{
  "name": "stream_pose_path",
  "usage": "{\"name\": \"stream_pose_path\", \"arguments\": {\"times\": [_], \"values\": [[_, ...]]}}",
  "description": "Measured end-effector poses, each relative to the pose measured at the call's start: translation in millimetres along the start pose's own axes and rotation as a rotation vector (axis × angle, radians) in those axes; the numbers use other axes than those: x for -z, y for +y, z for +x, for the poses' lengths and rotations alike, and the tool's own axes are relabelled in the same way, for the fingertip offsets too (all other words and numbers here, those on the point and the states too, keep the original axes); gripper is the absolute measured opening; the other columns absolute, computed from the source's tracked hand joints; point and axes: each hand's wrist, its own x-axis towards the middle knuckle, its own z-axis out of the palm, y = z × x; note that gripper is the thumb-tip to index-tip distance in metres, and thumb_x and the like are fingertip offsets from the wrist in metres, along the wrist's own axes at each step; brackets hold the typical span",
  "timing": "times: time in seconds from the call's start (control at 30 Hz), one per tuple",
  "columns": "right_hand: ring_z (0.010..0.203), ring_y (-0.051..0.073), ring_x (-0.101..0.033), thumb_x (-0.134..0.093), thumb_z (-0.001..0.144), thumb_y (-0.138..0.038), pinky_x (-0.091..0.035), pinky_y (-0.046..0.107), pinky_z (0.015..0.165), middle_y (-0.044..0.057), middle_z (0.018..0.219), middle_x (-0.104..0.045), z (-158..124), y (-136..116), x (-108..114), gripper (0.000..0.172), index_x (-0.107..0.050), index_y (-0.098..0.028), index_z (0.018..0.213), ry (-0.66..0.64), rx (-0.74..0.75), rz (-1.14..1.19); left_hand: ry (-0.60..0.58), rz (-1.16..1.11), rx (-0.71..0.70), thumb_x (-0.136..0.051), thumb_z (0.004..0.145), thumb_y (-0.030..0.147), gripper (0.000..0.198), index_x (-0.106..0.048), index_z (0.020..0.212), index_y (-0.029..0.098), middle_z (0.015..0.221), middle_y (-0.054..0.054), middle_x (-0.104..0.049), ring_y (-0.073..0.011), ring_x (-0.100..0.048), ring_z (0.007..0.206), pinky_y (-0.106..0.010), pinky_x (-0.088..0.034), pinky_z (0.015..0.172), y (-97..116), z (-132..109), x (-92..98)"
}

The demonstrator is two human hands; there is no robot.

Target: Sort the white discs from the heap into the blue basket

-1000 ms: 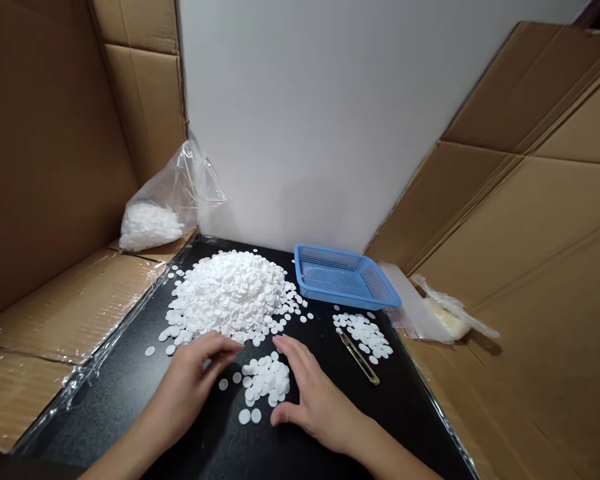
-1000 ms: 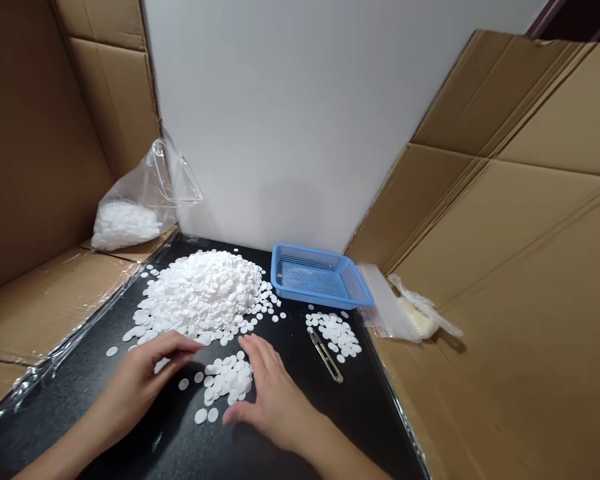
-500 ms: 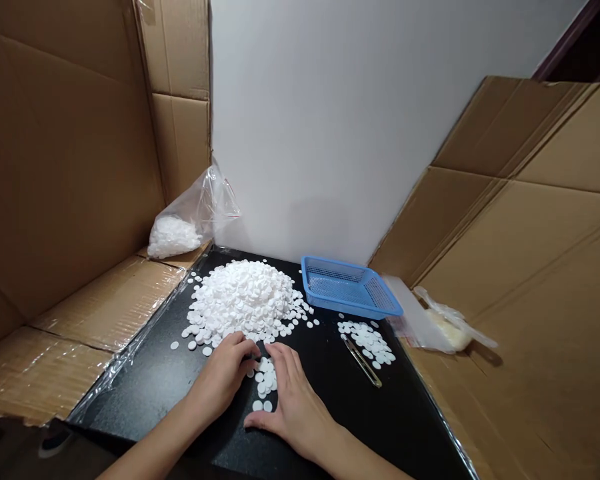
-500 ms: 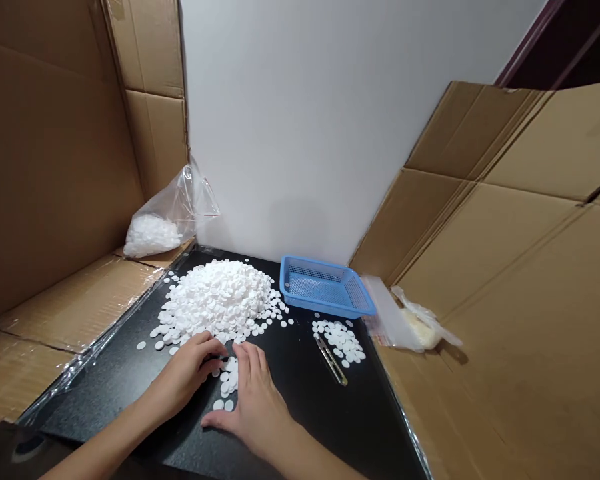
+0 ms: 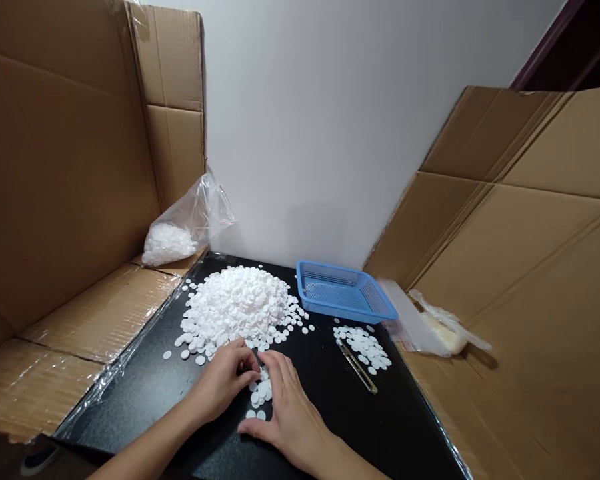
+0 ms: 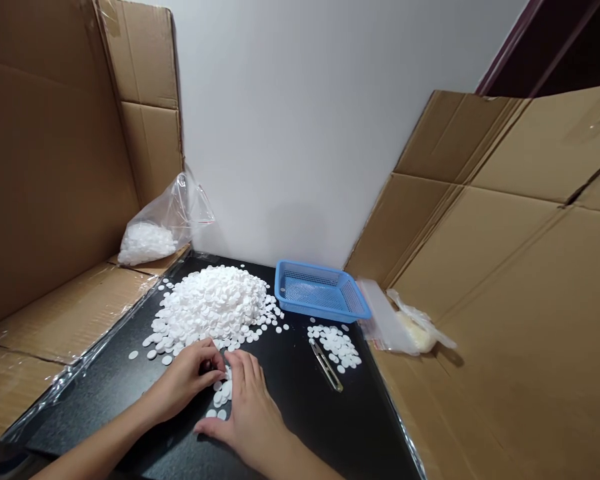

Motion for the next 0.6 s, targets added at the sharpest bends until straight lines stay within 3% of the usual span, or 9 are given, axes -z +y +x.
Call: {"name": "stream_pose_path", "arguments": {"times": [0.17,0.3,0.47,0.6], "values": [[0.126,0.036,-0.050,-0.088,0.069,-0.027,-0.044,0.052,0.105,0.015,0.133,-0.055,4,-1,-2,0.076,-0.047,-0.019,0.132,0.091,0.086,0.010,0.006,-0.152,0.011,-0.056,0.078,0.024,0.012,-0.063,0.071,0.018,0.069,0.000,-0.063,-0.0167,-0.056,0.066,-0.025,-0.041,0.062,10,-6,-6.9],[0.091,0.026,-0.060,-0.072,0.079,-0.007,-0.047,0.041,0.081,0.005,0.099,-0.065,8,1,-2,0.029,-0.058,-0.020,0.101,0.251,0.203,-0.004,0.046,-0.235,0.001,-0.054,0.076,0.021,0.009,-0.059,0.069,0.019,0.064,0.002,-0.060,-0.0150,-0.053,0.061,-0.023,-0.039,0.057,19,-11,-12.6],[0.080,0.020,-0.061,-0.063,0.086,-0.003,-0.041,0.033,0.075,0.000,0.090,-0.070,11,7,2,0.024,-0.063,-0.022,0.102,0.417,0.298,0.138,0.145,-0.265,-0.035,-0.057,0.080,0.024,0.011,-0.053,0.070,0.021,0.067,0.002,-0.058,-0.0164,-0.053,0.067,-0.024,-0.039,0.061,25,-15,-9.3],[0.070,0.016,-0.060,-0.060,0.091,-0.005,-0.039,0.030,0.071,-0.002,0.075,-0.069,13,6,6,0.019,-0.066,-0.022,0.083,0.479,0.323,0.224,0.170,-0.268,-0.041,-0.059,0.081,0.028,0.017,-0.051,0.069,0.021,0.064,0.003,-0.055,-0.0163,-0.050,0.064,-0.024,-0.038,0.059,25,-18,-5.8]]}}
